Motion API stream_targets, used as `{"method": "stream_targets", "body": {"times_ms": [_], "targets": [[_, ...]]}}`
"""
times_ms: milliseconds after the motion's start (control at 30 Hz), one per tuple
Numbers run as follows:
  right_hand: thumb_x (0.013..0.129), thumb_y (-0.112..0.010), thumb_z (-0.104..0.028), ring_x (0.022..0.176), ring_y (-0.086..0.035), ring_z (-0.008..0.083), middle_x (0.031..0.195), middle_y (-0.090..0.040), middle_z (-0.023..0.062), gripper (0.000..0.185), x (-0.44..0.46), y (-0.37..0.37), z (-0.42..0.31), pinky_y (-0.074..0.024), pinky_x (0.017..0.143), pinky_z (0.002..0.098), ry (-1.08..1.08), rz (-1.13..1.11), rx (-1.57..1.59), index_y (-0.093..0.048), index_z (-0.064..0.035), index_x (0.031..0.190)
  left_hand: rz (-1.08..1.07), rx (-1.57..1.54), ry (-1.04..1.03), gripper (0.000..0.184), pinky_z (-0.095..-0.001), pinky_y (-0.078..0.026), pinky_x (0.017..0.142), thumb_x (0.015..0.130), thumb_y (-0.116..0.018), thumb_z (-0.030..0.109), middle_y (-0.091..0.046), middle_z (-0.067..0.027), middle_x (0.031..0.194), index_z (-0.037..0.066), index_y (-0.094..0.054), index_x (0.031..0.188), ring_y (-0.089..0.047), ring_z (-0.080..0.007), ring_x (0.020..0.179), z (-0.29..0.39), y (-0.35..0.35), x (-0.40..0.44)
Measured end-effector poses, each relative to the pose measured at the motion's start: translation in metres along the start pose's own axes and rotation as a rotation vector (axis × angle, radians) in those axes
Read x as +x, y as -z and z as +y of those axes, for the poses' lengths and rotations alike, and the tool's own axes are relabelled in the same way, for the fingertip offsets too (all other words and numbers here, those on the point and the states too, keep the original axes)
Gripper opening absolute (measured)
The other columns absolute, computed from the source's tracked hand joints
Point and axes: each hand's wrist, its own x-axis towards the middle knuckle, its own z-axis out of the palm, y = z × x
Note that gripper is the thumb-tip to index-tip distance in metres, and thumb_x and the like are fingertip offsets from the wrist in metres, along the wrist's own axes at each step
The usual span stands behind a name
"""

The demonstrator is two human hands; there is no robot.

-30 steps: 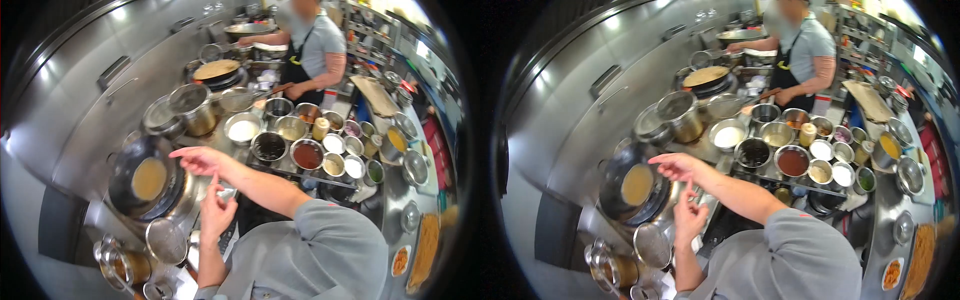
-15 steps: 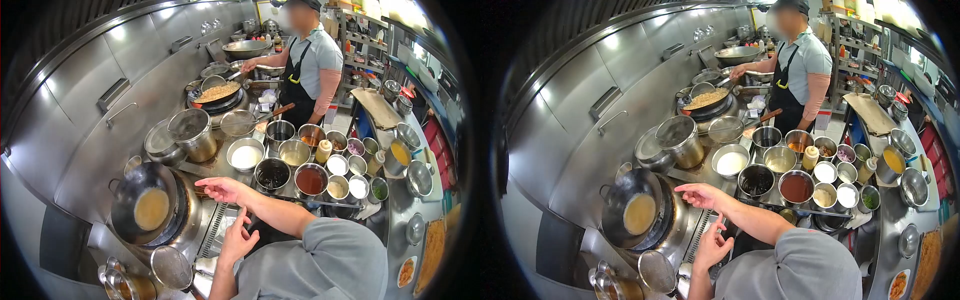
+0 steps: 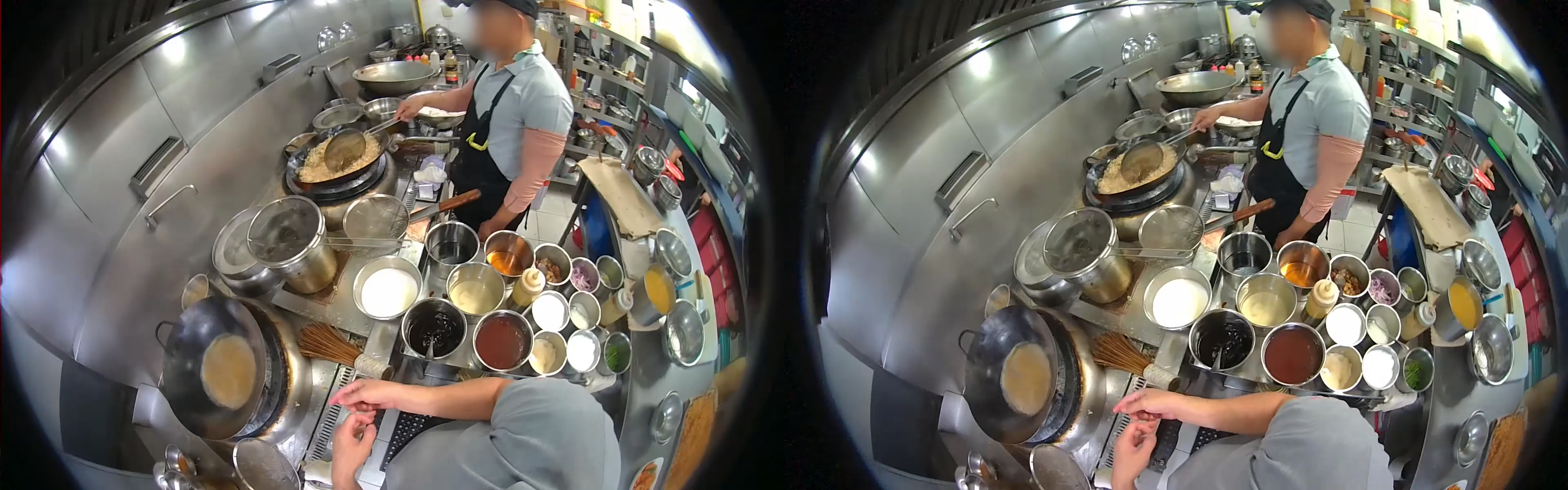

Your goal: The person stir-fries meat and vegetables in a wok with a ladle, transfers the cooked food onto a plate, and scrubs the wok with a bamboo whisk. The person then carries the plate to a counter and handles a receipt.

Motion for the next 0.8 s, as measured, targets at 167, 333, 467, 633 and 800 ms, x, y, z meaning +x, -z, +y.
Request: {"method": "stream_targets", "body": {"times_ms": [167, 333, 467, 633, 800], "targets": [[0.089, -0.061, -0.024, 0.077, -0.062, 0.0145, 0.079, -0.060, 0.0054, 0.038, 0.002, 0.022, -0.020, -0.0501, 0.059, 0.0273, -0.004, 0.205, -0.562, -0.058, -0.0060, 0.122, 0.388, -0.047, 0.098, 0.008, -0.0311, -0.053, 0.077, 0.080, -0.054, -0.006, -0.068, -0.0174, 0.102, -0.002, -0.058, 0.085, -0.067, -0.0205, 0.089, 0.001, 0.024, -0.020], [0.080, -0.060, -0.016, 0.106, -0.053, 0.0401, 0.110, -0.052, 0.0245, 0.039, 0.013, 0.038, -0.033, -0.0445, 0.092, 0.0446, 0.263, 0.554, -1.468, -0.059, -0.0051, 0.117, 0.443, 0.187, -0.088, 0.016, -0.0343, -0.052, 0.080, 0.077, -0.047, -0.011, -0.067, -0.0175, 0.103, -0.001, -0.059, 0.078, -0.067, -0.0252, 0.089, -0.003, 0.086, -0.029], [0.079, -0.059, -0.022, 0.100, -0.060, 0.0373, 0.104, -0.060, 0.0216, 0.037, 0.033, 0.062, -0.024, -0.0513, 0.083, 0.0439, 0.146, 0.676, -1.666, -0.060, -0.0042, 0.112, 0.723, 0.536, -0.237, 0.014, -0.0443, -0.044, 0.095, 0.075, -0.051, -0.005, -0.063, -0.0232, 0.112, -0.003, -0.061, 0.084, -0.057, -0.0378, 0.112, 0.012, 0.116, -0.027], [0.076, -0.063, -0.030, 0.092, -0.066, 0.0340, 0.102, -0.066, 0.0229, 0.083, 0.031, 0.048, -0.038, -0.0524, 0.080, 0.0425, -0.309, 0.521, -1.654, -0.025, -0.0093, 0.147, 0.647, 0.739, -0.094, 0.051, -0.0470, -0.025, 0.111, 0.076, -0.056, 0.005, -0.036, -0.0291, 0.140, -0.006, -0.048, 0.125, -0.027, -0.0420, 0.136, 0.021, 0.133, -0.014], [0.071, -0.065, -0.026, 0.098, -0.063, 0.0367, 0.105, -0.065, 0.0246, 0.090, 0.028, 0.048, -0.037, -0.0498, 0.086, 0.0424, -0.308, 0.529, -1.557, -0.022, -0.0057, 0.147, 0.429, 0.796, -0.004, 0.062, -0.0475, -0.021, 0.114, 0.077, -0.058, 0.012, -0.024, -0.0322, 0.146, -0.009, -0.041, 0.133, -0.017, -0.0435, 0.140, -0.008, 0.134, -0.014]]}}
